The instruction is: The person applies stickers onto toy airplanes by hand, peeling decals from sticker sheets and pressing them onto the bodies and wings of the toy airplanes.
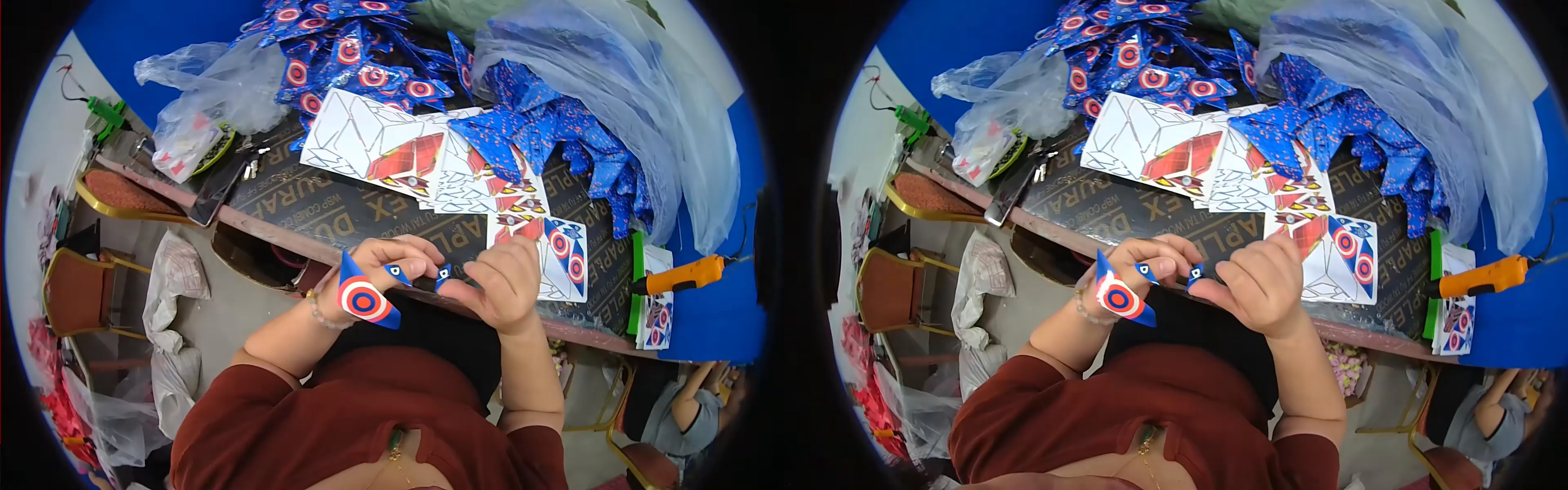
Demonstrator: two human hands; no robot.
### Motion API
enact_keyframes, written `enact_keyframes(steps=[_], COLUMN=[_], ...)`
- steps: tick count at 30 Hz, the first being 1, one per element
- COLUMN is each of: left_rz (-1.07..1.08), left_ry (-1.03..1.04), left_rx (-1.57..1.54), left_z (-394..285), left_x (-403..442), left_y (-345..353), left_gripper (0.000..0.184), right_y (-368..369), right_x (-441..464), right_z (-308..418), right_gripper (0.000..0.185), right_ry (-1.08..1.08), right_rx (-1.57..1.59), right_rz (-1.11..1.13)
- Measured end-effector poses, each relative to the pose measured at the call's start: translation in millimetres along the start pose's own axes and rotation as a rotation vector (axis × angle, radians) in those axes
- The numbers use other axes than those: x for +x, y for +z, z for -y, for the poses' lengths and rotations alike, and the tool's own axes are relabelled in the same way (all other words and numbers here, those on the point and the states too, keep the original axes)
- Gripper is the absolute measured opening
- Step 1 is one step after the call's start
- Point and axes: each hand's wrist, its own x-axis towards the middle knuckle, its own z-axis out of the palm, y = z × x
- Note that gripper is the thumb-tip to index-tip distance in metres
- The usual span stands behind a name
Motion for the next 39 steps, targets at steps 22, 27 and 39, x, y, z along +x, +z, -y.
enact_keyframes(steps=[22, 27, 39], left_rz=[-0.181, -0.162, -0.191], left_ry=[0.120, 0.090, 0.042], left_rx=[0.041, 0.076, -0.289], left_z=[26, 29, 29], left_x=[27, 30, 47], left_y=[14, 11, -1], left_gripper=[0.036, 0.041, 0.046], right_y=[17, 27, 20], right_x=[-10, -15, -8], right_z=[-17, -131, -121], right_gripper=[0.007, 0.034, 0.067], right_ry=[1.117, 0.738, 0.782], right_rx=[0.924, -0.068, 0.402], right_rz=[0.021, 0.000, -0.212])
